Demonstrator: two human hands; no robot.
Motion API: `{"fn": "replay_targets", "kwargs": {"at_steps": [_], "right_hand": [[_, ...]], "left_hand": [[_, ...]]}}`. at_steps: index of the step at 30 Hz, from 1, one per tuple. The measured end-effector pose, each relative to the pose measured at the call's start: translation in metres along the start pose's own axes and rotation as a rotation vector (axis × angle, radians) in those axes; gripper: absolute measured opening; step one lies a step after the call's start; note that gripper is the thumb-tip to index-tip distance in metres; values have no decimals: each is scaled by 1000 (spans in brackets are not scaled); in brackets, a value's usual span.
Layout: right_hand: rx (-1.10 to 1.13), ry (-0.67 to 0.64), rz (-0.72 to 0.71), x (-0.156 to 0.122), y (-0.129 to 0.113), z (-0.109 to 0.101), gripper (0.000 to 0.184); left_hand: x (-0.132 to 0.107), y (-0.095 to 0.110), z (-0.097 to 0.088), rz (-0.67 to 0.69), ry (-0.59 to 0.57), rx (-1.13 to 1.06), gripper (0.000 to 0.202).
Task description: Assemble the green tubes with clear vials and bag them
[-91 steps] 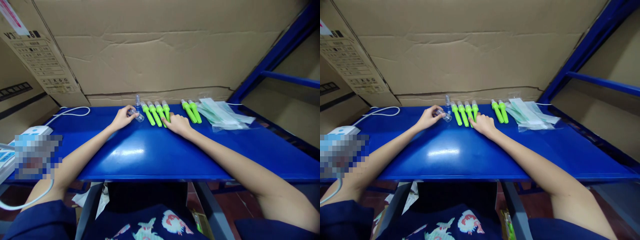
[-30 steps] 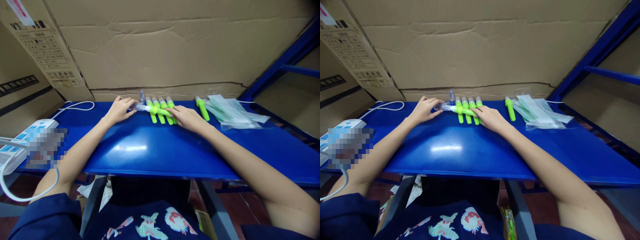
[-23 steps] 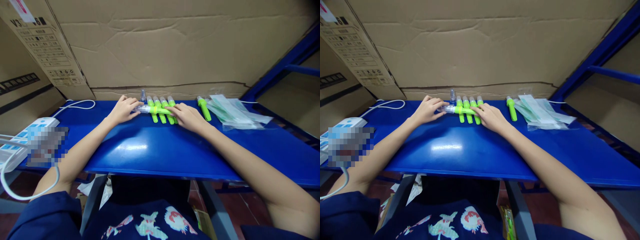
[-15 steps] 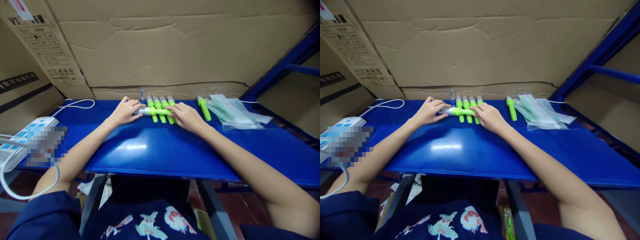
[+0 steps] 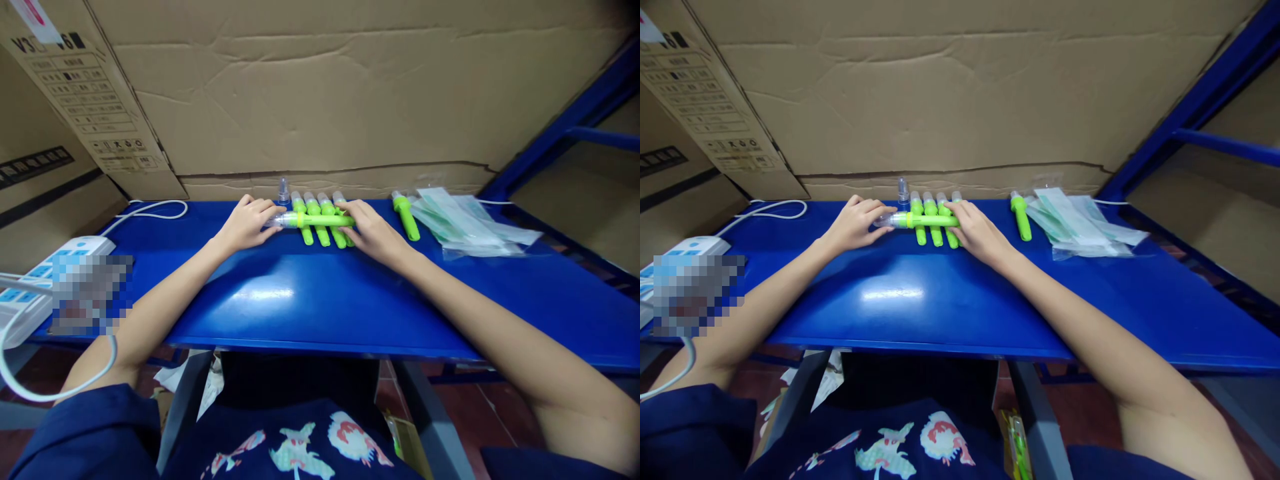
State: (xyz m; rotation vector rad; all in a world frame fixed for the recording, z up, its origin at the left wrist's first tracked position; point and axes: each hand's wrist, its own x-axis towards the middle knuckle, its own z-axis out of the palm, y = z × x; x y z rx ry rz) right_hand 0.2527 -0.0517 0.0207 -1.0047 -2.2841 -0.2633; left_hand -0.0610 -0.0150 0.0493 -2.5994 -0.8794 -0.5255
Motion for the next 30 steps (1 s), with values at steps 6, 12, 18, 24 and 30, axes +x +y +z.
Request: {"fn": "replay_targets", "kwargs": {"at_steps": [6, 12, 18, 24, 30], "right_hand": [[22, 122, 45, 0, 0, -3, 19], [41, 96, 73, 1, -1, -5, 19], [42, 95, 102, 1, -2, -6, 19], [37, 101, 104, 0, 1, -4, 19], [61, 97, 89, 0, 5, -3, 21]], "left_hand": [[0, -2, -1, 1, 0, -8, 43], [0, -2, -2, 12, 3, -31, 43], [0, -2, -3, 8, -18, -36, 43], [0, -2, -2, 20, -7, -27, 41], [0, -2, -2, 14, -14, -18, 41]]}}
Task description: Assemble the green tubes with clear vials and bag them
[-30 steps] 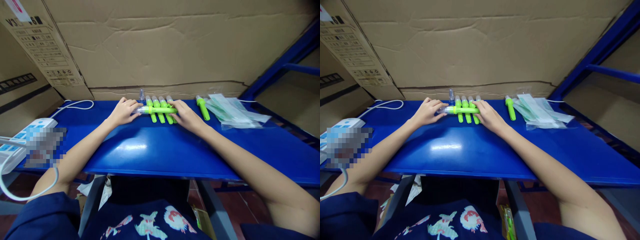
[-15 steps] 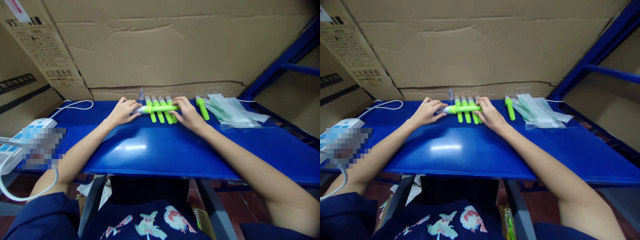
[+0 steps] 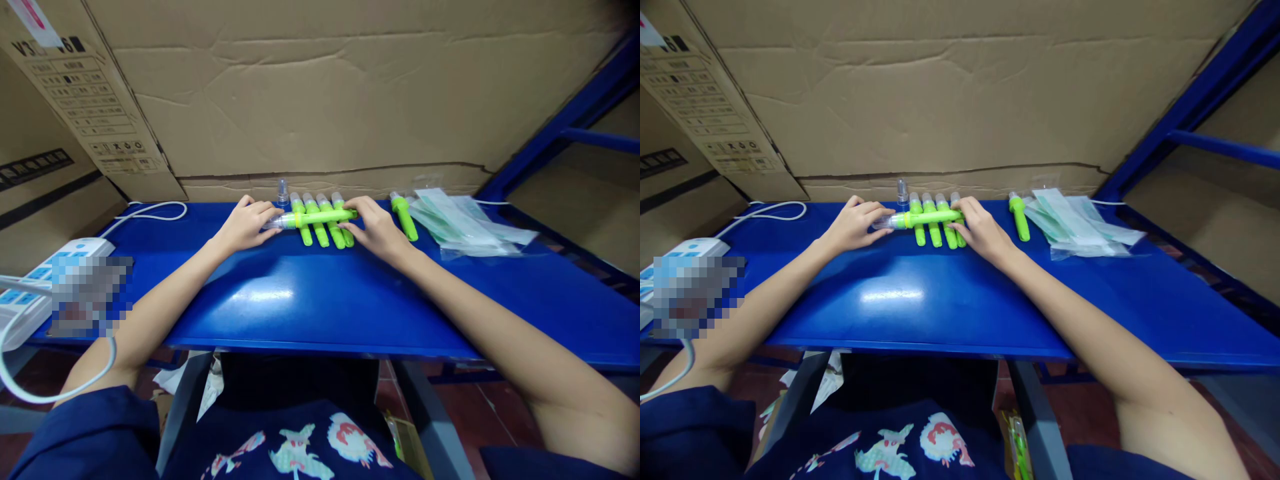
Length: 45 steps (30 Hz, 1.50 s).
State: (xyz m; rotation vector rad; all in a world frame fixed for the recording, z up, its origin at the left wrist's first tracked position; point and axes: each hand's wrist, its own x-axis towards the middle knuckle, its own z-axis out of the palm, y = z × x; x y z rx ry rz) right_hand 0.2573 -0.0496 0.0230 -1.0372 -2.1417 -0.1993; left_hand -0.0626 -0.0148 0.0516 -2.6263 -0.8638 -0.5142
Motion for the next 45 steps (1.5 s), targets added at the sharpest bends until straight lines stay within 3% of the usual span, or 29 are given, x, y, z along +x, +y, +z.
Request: {"fn": "replay_targets", "kwargs": {"at_steps": [12, 18, 27, 31, 35, 39, 42, 45], "right_hand": [[-13, -40, -16, 0, 0, -3, 26], [-132, -123, 74, -2, -2, -2, 35], [158, -15, 166, -1, 6, 11, 51], [311, -12, 182, 0, 3, 10, 37], [274, -16, 237, 3, -2, 1, 27], [209, -30, 346, 5, -9, -8, 52], [321, -41, 423, 4, -8, -4, 47], [422, -33, 402, 3, -5, 3, 46]], "left_hand": [[-1, -4, 1, 6, 1, -5, 40], [-2, -4, 1, 4, 15, 4, 40], [0, 1, 3, -50, 55, 28, 39], [-1, -1, 3, -61, 44, 29, 40], [-2, -2, 2, -39, 47, 40, 40], [-1, -1, 2, -27, 61, 35, 40], [0, 0, 3, -34, 61, 35, 41], [0, -1, 3, -56, 54, 34, 42]]}}
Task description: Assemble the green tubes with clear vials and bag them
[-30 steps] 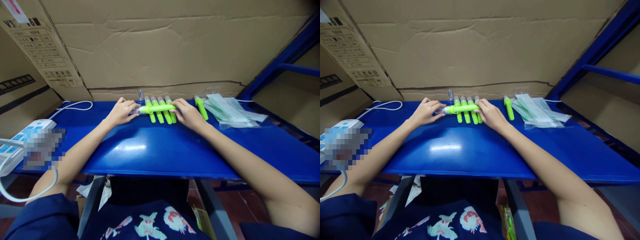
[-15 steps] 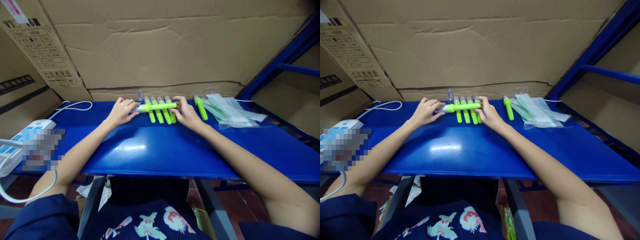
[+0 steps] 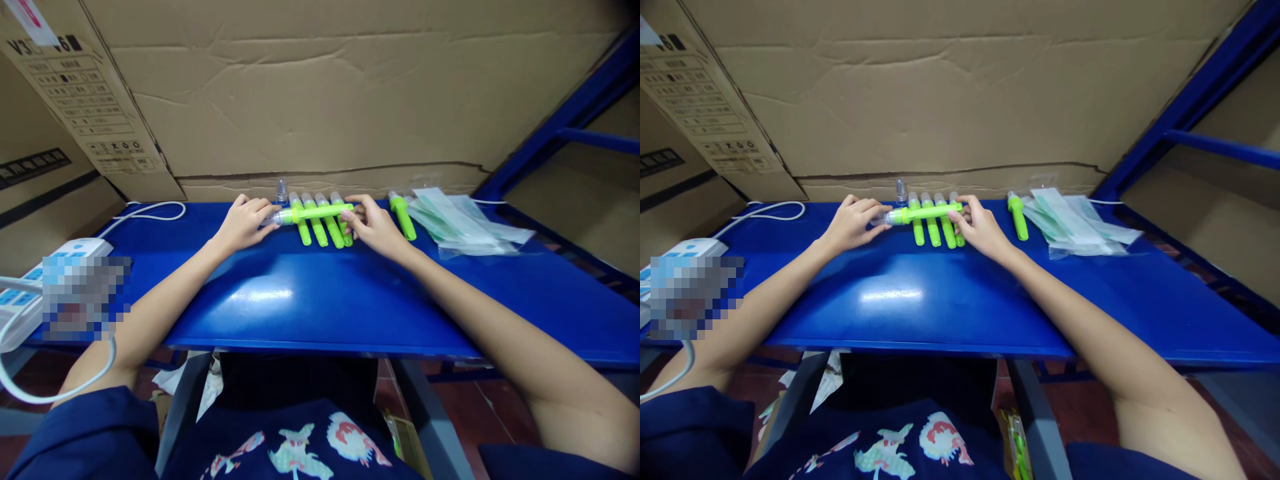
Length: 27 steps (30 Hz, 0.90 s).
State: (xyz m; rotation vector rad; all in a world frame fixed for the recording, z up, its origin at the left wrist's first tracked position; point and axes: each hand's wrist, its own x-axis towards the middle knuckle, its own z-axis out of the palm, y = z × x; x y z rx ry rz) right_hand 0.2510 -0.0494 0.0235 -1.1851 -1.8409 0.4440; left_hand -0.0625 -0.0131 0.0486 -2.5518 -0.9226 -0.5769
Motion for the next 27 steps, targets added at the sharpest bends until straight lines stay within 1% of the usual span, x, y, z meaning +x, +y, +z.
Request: {"fn": "replay_targets", "kwargs": {"at_steps": [2, 4, 8, 14, 17, 19, 21, 23, 24, 27], "right_hand": [[26, -5, -46, 0, 3, 1, 44], [42, -3, -64, 0, 4, 0, 37], [29, -1, -45, 0, 0, -6, 28], [-84, -20, -36, 0, -9, -10, 24], [-125, -23, -31, -1, -13, -11, 28], [-142, -21, -18, -2, -14, -11, 33], [-137, -3, 4, -2, -14, -10, 34], [-95, 17, 22, -1, -11, -7, 31], [-69, 22, 20, -1, -10, -6, 32], [-64, 26, -55, -1, -5, -2, 41]], "left_hand": [[0, -1, 0, -9, -5, 0, 42], [0, -1, 0, -9, -6, 1, 42], [-1, -3, 2, 18, 11, 24, 42], [-2, -7, 7, 48, 80, 42, 46], [-2, -8, 6, 45, 122, 35, 46], [-2, -7, 5, 41, 127, 29, 46], [-2, -5, 4, 31, 113, 26, 46], [-1, -4, 4, 14, 91, 30, 45], [-1, -3, 5, 4, 78, 33, 45], [-1, -4, 6, -13, 37, 33, 44]]}}
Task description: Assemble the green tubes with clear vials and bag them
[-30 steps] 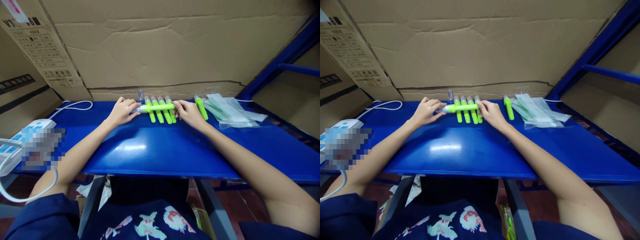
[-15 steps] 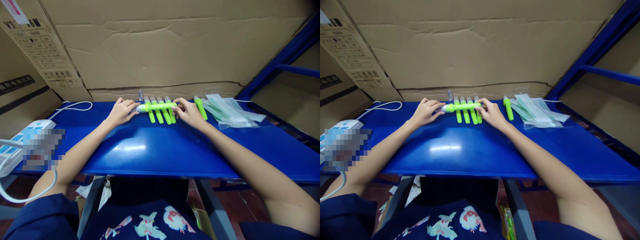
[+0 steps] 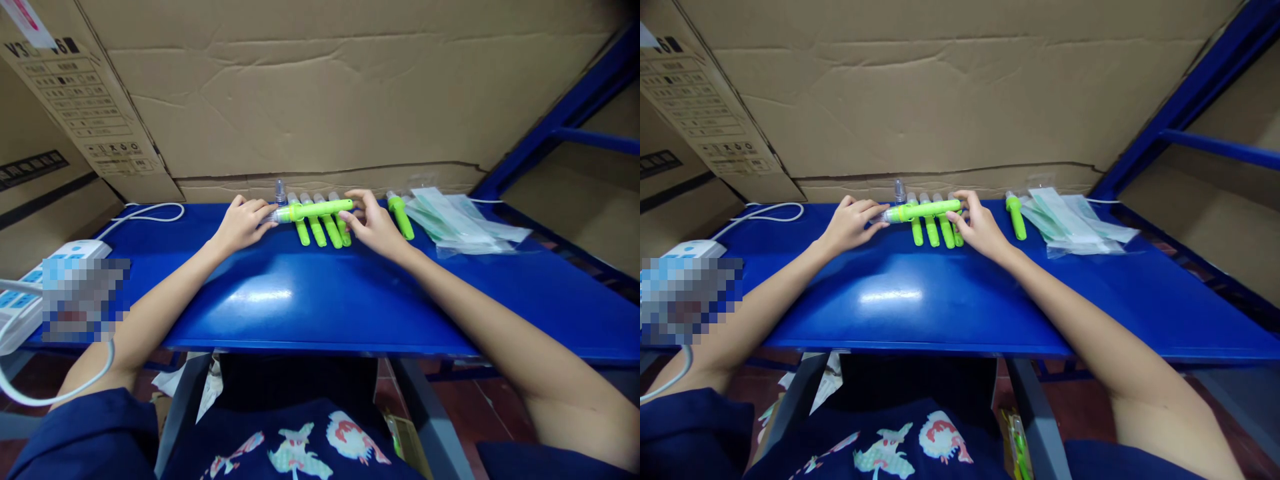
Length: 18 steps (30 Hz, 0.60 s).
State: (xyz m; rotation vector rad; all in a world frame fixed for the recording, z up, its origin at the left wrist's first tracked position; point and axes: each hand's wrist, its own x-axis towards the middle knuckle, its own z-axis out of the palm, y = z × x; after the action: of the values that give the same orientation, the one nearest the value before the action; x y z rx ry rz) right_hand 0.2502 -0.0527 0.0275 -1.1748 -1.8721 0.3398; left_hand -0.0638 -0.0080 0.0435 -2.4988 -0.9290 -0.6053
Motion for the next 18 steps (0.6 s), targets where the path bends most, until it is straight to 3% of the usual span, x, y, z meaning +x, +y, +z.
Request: {"fn": "replay_targets", "kwargs": {"at_steps": [8, 18], "right_hand": [[-332, -44, -176, -2, 7, -5, 27], [-470, 34, -191, -5, 2, -7, 29]], "left_hand": [[0, -2, 2, 33, -88, -18, 43], [-1, -1, 1, 61, 30, 20, 45]]}}
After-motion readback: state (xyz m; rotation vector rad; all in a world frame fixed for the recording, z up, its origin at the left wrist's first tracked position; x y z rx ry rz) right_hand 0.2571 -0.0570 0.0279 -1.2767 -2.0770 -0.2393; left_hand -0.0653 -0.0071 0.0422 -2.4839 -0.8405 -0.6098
